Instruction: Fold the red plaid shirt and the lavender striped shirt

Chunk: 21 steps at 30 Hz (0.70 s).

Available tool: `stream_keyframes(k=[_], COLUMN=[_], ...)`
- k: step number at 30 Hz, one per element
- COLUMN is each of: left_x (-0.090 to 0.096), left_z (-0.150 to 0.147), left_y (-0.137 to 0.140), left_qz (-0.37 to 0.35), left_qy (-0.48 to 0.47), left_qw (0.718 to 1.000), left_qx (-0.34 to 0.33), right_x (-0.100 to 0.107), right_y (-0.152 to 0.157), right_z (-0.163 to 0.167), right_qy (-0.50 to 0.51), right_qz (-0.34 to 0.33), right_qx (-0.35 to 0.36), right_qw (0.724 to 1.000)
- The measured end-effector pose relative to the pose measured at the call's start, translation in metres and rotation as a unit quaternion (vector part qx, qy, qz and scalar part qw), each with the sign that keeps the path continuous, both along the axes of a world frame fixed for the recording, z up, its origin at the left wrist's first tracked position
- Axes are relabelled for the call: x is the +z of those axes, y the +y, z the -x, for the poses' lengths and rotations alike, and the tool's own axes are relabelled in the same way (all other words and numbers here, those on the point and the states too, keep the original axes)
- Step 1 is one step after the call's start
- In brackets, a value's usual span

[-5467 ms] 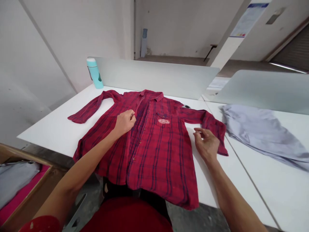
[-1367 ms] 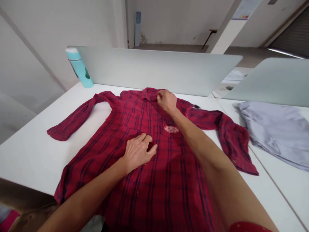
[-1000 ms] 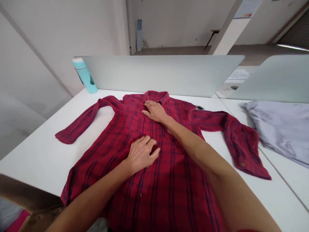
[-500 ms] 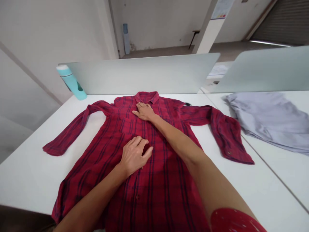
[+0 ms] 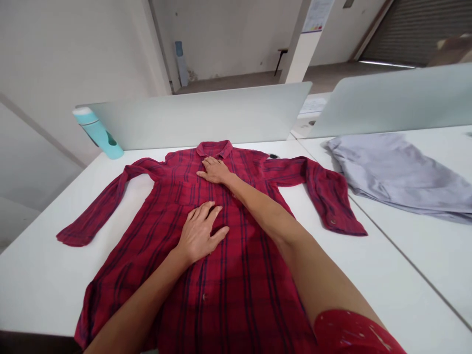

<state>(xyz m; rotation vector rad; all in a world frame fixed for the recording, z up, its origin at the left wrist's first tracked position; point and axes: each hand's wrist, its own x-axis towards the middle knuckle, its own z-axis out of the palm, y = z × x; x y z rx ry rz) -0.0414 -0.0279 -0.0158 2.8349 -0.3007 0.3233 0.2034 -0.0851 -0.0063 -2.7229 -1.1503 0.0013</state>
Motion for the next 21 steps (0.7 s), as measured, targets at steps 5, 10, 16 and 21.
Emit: stream_keyframes(k=[5, 10, 16, 21], left_x=[0.002, 0.003, 0.007, 0.01], left_z=[0.0, 0.002, 0.003, 0.006], left_y=[0.001, 0.0, -0.005, -0.01], left_qz=[-0.008, -0.013, -0.001, -0.006], left_qy=[0.02, 0.019, 0.007, 0.006], left_qw=[1.0, 1.0, 0.998, 0.995], left_qx=[-0.005, -0.007, 0.056, 0.102], right_x=[0.004, 0.005, 0.005, 0.011], right_y=[-0.008, -0.031, -0.028, -0.005], right_z=[-0.001, 0.001, 0.004, -0.012], right_qy=[-0.023, -0.045, -0.045, -0.059], right_qz=[-0.016, -0.041, -0.043, -0.064], right_qx=[0.022, 0.014, 0.002, -0.034], right_qw=[0.999, 0.998, 0.998, 0.996])
